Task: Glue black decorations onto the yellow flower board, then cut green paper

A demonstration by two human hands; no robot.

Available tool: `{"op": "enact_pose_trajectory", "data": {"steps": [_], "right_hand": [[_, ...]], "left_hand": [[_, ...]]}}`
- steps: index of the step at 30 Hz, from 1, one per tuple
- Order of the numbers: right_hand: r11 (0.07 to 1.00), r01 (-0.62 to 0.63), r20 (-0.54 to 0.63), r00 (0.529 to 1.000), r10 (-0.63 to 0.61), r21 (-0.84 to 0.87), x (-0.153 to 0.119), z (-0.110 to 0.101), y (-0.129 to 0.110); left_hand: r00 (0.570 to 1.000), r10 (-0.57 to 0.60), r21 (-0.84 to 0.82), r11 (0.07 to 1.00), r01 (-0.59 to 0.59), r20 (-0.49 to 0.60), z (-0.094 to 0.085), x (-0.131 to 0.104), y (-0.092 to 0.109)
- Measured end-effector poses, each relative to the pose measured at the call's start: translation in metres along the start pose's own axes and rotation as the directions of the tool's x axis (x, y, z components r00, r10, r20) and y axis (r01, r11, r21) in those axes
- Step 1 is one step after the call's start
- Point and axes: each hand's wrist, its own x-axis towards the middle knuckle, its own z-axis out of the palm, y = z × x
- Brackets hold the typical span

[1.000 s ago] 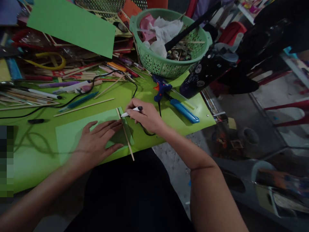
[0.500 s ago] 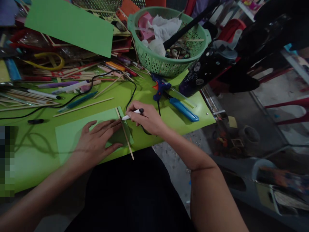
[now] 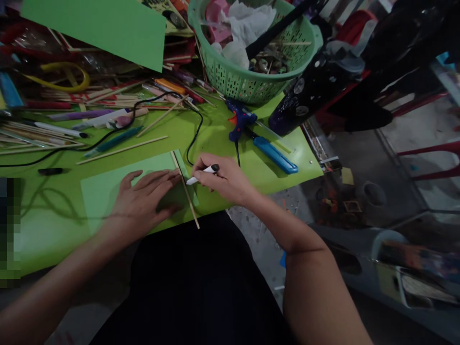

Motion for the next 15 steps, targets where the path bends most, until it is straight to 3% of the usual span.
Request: {"op": "enact_pose_trajectory", "data": {"steps": [7, 15], "right_hand": [[1.0, -0.011, 0.014, 1.0, 0.011, 0.008, -0.015, 0.001, -0.001], [0.999, -0.031, 0.03, 0.999, 0.032, -0.02, -0.026, 0.001, -0.007]], "left_hand": [[0.999, -0.02, -0.023, 1.0, 0.021, 0.029, -0.007, 0.001, 0.004], [0.999, 0.002, -0.001, 1.0, -0.002, -0.033, 0.004, 0.0, -0.001]]}}
